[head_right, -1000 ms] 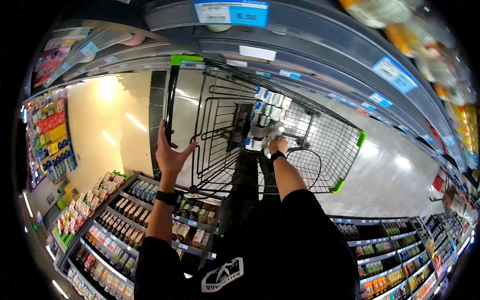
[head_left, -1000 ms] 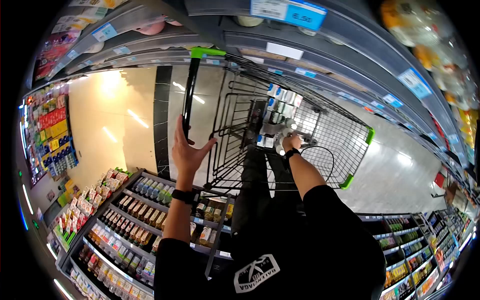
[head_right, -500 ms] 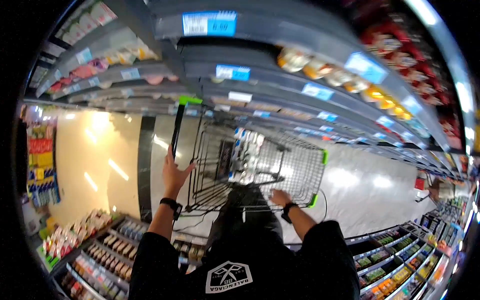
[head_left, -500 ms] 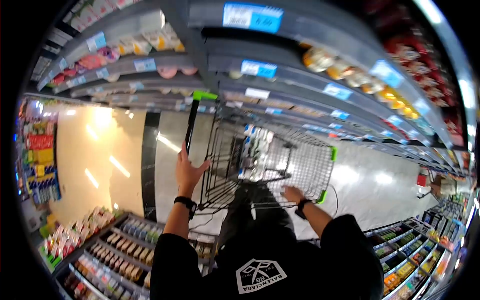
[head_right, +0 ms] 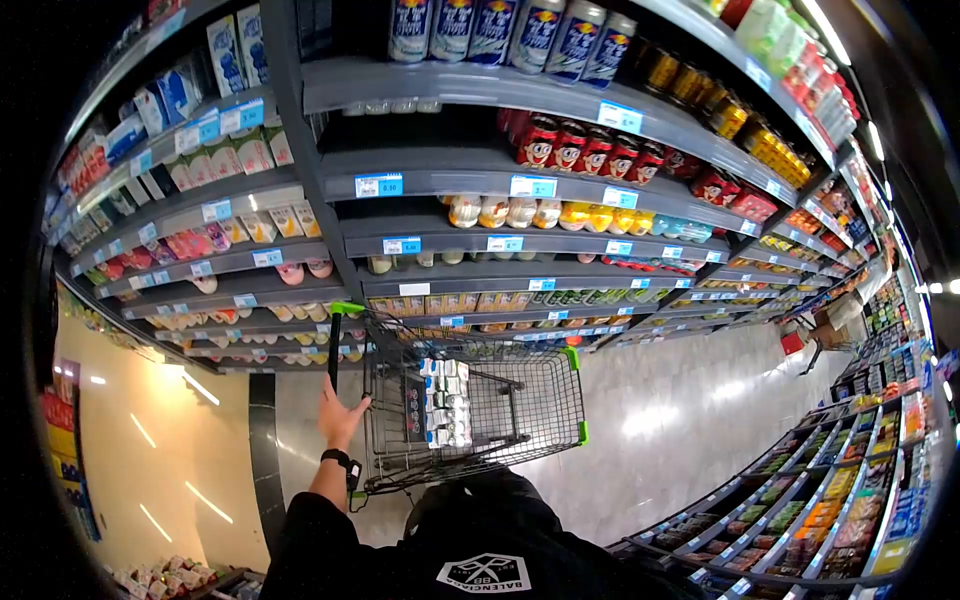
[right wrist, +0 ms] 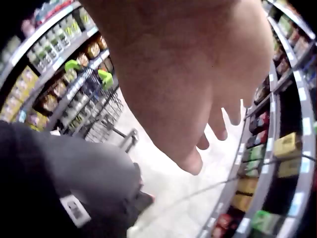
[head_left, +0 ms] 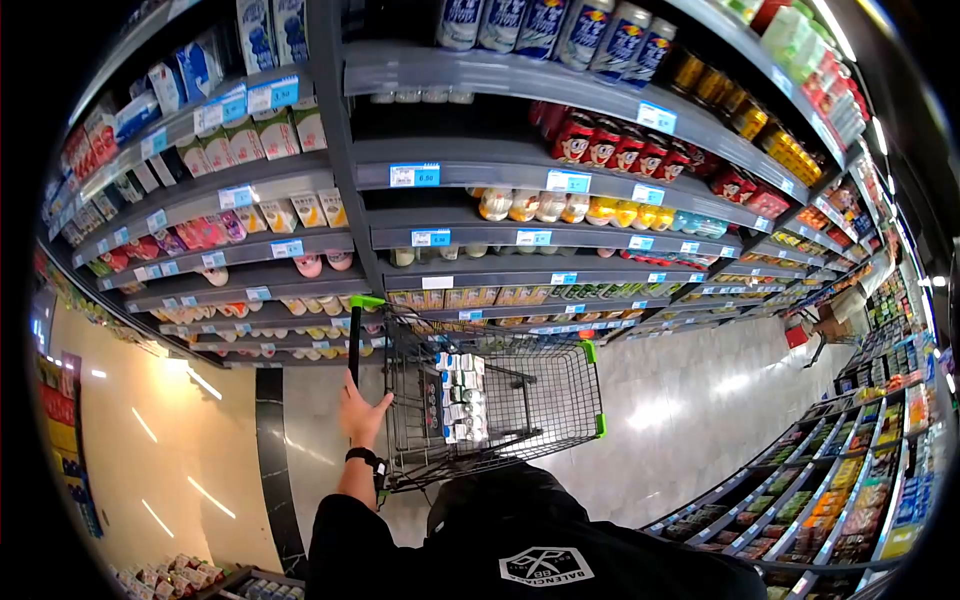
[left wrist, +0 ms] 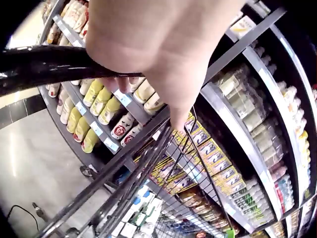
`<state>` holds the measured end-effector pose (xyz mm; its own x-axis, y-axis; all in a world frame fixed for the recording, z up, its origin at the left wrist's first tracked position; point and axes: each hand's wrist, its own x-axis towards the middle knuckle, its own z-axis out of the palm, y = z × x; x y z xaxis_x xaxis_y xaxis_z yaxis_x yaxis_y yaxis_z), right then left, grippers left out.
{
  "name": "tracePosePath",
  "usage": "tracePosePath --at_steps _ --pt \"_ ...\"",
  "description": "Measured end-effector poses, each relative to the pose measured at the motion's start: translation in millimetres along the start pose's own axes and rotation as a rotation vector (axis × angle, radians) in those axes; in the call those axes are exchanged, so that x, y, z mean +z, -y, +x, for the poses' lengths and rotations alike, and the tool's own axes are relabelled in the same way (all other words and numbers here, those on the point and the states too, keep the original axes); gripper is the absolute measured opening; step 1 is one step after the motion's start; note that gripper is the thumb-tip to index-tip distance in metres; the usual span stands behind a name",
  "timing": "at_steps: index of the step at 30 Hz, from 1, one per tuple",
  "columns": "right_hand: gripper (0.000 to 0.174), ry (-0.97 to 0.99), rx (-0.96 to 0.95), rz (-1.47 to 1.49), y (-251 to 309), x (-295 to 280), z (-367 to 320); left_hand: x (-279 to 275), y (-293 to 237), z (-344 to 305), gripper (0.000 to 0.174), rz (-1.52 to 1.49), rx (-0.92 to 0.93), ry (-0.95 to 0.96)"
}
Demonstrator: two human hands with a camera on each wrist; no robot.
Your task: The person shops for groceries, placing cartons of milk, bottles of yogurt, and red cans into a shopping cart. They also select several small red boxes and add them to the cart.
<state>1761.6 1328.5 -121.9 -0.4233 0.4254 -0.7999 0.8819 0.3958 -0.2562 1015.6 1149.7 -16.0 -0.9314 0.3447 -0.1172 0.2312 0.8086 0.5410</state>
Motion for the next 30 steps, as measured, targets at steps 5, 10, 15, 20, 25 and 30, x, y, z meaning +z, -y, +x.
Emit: tracePosePath --at_steps 5,10,15,20,25,30 --pt "0.045 -0.228 -0.010 0.190 69 -111 95 23 -19 -10 0.105 0.082 -0.117 -0.058" --pt "0.024 -0.965 -0.553 0.267 245 -360 104 -18 -144 -29 0.069 -0.168 0.490 -0.138" --pt "0.028 -1.326 -1.008 0.175 414 -540 21 -89 -310 -17 0.049 -0.376 0.881 -0.137" --pt "0.044 -1.667 -1.188 -0.074 497 -650 6 -121 -448 14 0.051 -0.337 1.099 -0.267" --pt "0.053 -1.540 -0.865 -0.297 526 -704 44 -109 -527 75 0.075 -0.310 1.036 -0.342" --pt "0.047 -1.657 -1.004 -0.363 513 -716 54 -93 -549 116 0.081 -0.317 0.988 -0.210"
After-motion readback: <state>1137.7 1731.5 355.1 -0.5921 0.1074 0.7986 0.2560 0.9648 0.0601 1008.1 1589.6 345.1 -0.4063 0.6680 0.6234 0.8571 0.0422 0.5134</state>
